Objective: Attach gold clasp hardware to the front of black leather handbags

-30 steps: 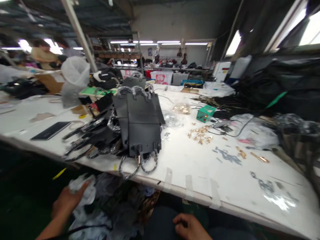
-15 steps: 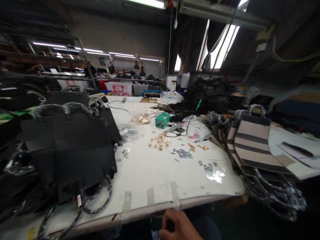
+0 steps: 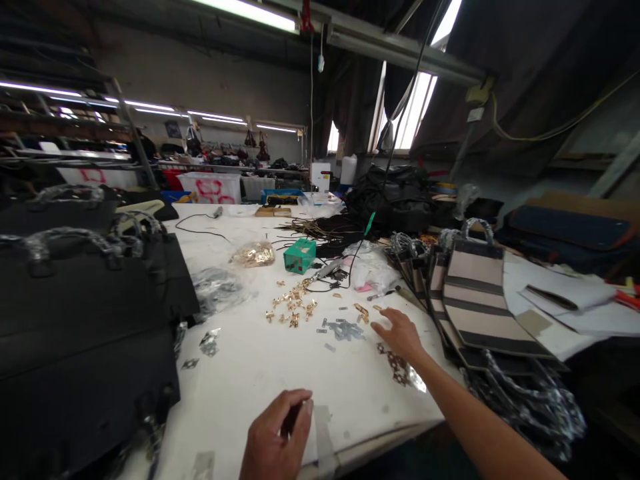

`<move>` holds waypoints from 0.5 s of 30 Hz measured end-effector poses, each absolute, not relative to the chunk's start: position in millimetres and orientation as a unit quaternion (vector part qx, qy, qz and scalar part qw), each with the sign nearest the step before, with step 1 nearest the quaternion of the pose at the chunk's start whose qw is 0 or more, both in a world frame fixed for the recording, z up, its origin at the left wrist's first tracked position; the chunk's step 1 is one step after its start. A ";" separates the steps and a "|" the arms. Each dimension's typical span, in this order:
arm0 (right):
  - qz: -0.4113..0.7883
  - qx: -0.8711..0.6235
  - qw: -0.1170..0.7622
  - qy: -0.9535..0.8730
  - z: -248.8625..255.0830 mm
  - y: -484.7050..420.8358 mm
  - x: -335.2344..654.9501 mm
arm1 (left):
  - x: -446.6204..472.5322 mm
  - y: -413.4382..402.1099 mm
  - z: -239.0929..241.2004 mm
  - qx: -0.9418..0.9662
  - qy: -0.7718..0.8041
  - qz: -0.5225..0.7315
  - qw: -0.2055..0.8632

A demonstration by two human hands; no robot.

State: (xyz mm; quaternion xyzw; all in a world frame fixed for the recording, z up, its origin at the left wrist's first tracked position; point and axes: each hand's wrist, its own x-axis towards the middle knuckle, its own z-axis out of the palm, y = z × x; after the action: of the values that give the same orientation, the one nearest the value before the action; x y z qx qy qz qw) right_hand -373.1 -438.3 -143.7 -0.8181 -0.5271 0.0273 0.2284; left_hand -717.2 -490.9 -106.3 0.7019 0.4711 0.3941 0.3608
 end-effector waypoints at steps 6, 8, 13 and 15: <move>-0.003 -0.833 0.135 -0.537 -145.9 -393.3 -361.8 | -706.2 -391.7 -134.7 0.699 0.499 0.369 0.356; -0.003 -0.824 0.135 -0.551 -144.6 -389.1 -365.8 | -706.6 -378.0 -148.6 0.695 0.515 0.361 0.349; -0.009 -0.812 0.154 -0.563 -146.0 -378.9 -379.2 | -709.6 -372.8 -159.9 0.696 0.538 0.337 0.335; -0.010 -0.809 0.154 -0.568 -148.4 -373.8 -382.9 | -710.1 -373.1 -159.6 0.707 0.535 0.325 0.328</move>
State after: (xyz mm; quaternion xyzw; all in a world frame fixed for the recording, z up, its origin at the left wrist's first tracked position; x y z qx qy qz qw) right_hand -382.9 -373.8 -148.4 -0.8086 -0.5678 -0.0096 0.1538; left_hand -710.1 -373.1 -159.6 0.7075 0.5351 0.3248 0.3281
